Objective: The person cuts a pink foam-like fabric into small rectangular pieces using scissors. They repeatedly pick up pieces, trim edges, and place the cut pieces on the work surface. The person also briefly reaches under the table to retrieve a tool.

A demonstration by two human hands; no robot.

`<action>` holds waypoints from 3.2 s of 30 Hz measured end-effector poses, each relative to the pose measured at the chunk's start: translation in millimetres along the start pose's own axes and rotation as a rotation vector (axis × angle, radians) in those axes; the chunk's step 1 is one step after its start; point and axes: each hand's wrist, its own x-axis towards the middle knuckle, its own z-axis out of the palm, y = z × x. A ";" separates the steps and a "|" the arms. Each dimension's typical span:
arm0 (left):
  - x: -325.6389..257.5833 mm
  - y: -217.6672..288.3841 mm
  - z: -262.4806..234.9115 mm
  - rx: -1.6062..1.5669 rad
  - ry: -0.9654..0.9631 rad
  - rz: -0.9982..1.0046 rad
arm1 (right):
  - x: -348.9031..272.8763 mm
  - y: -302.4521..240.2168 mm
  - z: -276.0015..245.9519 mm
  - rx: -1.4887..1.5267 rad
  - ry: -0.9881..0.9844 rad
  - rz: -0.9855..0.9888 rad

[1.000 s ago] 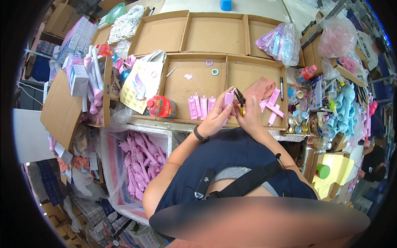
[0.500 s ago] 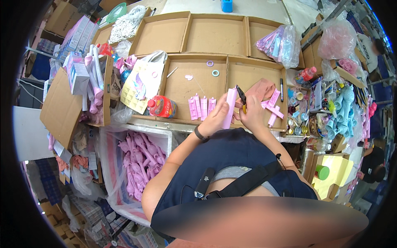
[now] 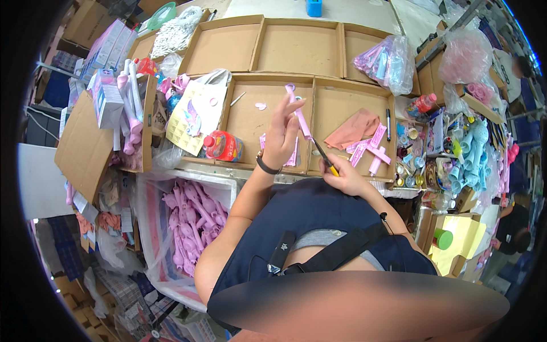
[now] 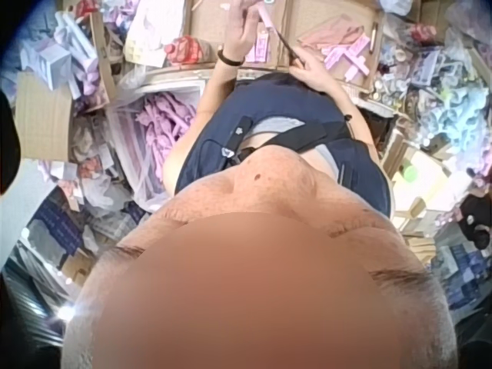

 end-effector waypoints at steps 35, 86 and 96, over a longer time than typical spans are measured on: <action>-13.0 -20.3 21.4 -0.251 -0.317 -0.544 | -9.8 0.7 -1.6 -0.021 0.326 -0.023; -16.2 -32.7 21.1 -0.685 -0.135 -0.466 | -1.6 35.8 3.7 -0.307 0.466 0.066; -36.0 -101.6 26.6 -0.174 -0.214 -0.748 | -10.0 53.7 -6.2 -0.022 0.404 0.133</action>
